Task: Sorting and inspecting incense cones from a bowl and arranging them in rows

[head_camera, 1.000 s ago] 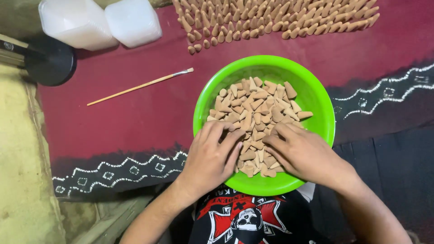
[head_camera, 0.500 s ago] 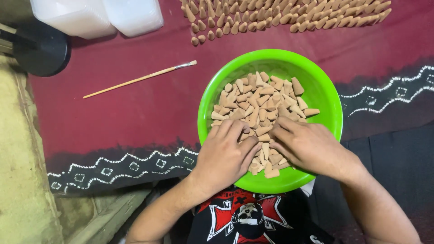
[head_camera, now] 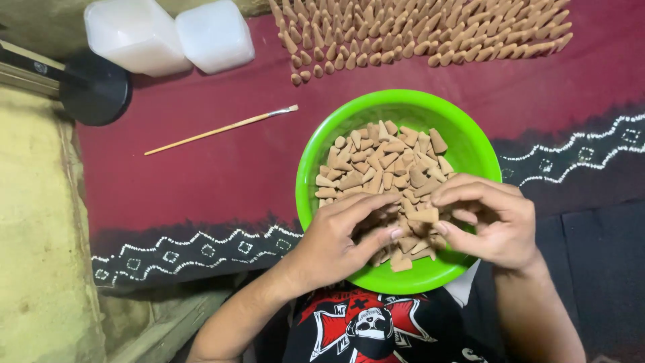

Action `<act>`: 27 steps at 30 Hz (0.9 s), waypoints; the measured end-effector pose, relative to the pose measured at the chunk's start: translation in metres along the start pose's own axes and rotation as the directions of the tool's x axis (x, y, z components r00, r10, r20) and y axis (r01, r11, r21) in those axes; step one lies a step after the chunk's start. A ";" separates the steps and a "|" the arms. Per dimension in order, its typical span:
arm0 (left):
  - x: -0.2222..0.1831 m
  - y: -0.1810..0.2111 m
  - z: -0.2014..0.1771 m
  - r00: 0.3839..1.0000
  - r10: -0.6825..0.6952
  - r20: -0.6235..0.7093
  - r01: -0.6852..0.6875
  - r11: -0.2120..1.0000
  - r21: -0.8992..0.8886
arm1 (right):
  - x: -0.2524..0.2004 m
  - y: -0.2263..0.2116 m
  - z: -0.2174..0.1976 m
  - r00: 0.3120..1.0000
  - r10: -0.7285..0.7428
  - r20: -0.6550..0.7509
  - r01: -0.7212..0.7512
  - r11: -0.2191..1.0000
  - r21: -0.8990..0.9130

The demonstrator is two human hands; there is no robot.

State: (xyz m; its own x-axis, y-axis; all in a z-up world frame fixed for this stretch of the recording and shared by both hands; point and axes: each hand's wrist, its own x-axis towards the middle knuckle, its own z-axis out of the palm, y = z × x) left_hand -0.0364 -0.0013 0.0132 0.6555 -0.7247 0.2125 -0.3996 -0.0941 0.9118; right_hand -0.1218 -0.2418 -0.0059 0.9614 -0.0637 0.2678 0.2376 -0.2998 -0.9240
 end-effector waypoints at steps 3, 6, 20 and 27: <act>0.005 0.004 0.005 0.999 -0.025 -0.039 0.021 0.995 -0.094 | -0.006 0.012 -0.001 0.998 -0.033 -0.045 0.038 0.993 0.111; 0.014 0.008 0.010 0.984 0.019 -0.179 -0.066 0.963 -0.260 | 0.017 -0.008 0.010 0.992 -0.089 -0.091 0.108 0.966 0.235; 0.002 -0.008 0.001 0.977 0.050 -0.206 -0.051 0.999 0.003 | 0.007 -0.011 0.011 0.994 0.019 0.108 -0.006 0.992 -0.123; 0.007 -0.019 -0.019 0.966 0.046 -0.255 -0.020 0.994 0.104 | 0.019 -0.016 0.006 0.991 0.052 0.125 -0.025 0.978 -0.207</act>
State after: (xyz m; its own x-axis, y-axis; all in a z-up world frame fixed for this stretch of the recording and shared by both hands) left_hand -0.0121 0.0077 0.0043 0.7782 -0.5299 0.3372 -0.4773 -0.1501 0.8658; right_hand -0.1061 -0.2328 0.0123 0.9823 0.0406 0.1828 0.1792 -0.4882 -0.8542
